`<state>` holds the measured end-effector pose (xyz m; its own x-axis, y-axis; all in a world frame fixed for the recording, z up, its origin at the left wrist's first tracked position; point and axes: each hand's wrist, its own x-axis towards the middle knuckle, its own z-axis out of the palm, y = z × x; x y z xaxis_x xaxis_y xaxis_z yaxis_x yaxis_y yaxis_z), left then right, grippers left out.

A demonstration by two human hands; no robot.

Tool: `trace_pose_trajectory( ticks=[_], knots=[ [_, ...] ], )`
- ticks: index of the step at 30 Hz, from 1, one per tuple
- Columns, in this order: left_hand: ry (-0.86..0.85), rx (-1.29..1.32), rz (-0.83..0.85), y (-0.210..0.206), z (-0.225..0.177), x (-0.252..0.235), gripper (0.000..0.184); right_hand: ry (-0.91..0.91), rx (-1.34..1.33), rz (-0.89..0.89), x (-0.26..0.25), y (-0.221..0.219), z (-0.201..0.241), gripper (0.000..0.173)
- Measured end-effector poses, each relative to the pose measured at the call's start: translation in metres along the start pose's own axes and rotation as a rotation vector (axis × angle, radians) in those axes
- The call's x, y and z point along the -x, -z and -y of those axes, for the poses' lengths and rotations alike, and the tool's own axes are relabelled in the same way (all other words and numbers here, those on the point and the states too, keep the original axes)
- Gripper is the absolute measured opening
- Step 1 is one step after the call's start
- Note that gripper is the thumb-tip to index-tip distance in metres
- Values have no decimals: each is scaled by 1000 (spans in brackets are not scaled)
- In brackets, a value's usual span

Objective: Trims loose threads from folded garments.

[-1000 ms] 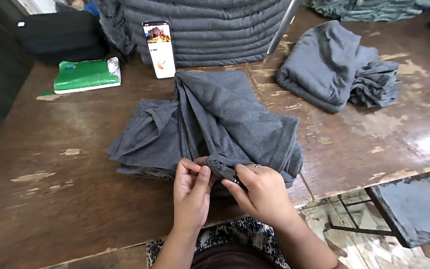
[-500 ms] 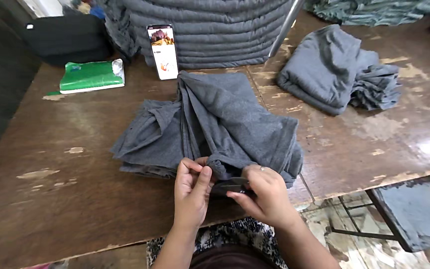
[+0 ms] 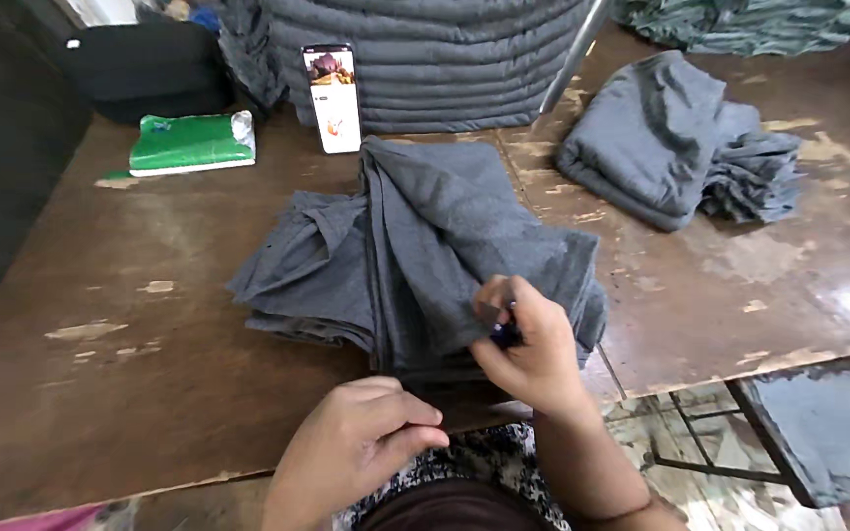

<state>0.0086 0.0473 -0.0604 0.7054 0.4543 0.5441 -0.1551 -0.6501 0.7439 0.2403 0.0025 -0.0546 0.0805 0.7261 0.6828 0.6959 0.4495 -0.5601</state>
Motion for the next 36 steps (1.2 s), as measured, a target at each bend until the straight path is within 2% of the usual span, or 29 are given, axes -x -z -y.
trace_pose_trajectory(
  ticks=[2,5,6,8,11,16,18,20,29,36],
  knots=[
    [19,-71,-34,1,-2,1,33,3,3,-31,7,6,-5,13],
    [69,-318,-224,-15,3,-11,40,-3,60,-27,16,13,-6,13],
    [100,-406,-242,-23,6,-16,38,-12,86,-18,20,16,-6,12],
    [109,-512,-222,-36,16,-23,19,-28,153,-19,26,20,-6,9],
    [44,-452,-217,-35,23,-21,11,-61,254,12,35,32,-11,4],
    [80,-363,-169,-21,21,-10,12,-72,390,271,45,44,-8,17],
    [89,-314,-208,-24,20,-10,10,-52,434,332,46,44,-5,43],
    [89,-290,-247,-27,20,-11,7,-34,508,348,45,42,-2,58],
    [76,-275,-245,-37,17,-15,3,-4,598,428,45,44,5,57],
    [41,-209,-209,-39,17,-14,3,-32,663,407,44,37,8,56]
  ],
)
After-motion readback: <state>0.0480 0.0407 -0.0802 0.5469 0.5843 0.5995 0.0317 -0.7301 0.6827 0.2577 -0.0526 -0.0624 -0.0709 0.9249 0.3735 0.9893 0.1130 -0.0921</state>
